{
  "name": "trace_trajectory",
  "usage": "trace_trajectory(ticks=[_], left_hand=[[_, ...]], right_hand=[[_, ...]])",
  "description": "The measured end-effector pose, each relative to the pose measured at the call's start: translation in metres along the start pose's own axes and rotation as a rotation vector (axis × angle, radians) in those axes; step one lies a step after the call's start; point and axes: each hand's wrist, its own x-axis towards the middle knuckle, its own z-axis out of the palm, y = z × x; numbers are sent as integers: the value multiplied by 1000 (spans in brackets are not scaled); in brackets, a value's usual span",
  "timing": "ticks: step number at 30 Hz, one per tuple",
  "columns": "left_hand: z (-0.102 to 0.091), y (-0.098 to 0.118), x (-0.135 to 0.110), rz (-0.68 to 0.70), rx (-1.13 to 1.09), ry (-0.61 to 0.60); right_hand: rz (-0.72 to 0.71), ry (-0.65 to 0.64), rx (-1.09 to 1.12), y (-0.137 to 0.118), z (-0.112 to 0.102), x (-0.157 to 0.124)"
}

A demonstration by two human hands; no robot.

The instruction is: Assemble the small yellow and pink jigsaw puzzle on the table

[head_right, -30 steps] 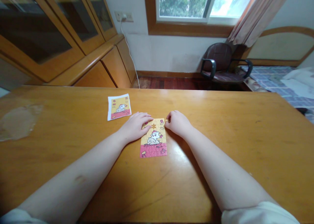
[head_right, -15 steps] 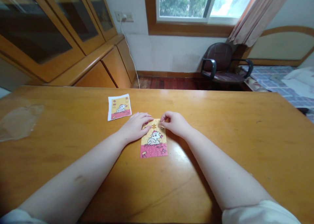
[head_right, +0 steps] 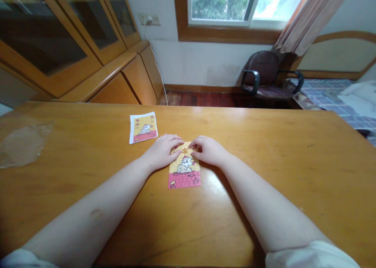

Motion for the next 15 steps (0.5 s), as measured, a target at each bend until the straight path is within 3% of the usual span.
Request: trace_trajectory(ticks=[9,15], left_hand=[[2,-3,1,3,-54,97],[3,-5,2,1,-31,124]], right_hand=[[-32,15,-47,-3,1,-1],[-142,-23,-31,-6,-3,-4]])
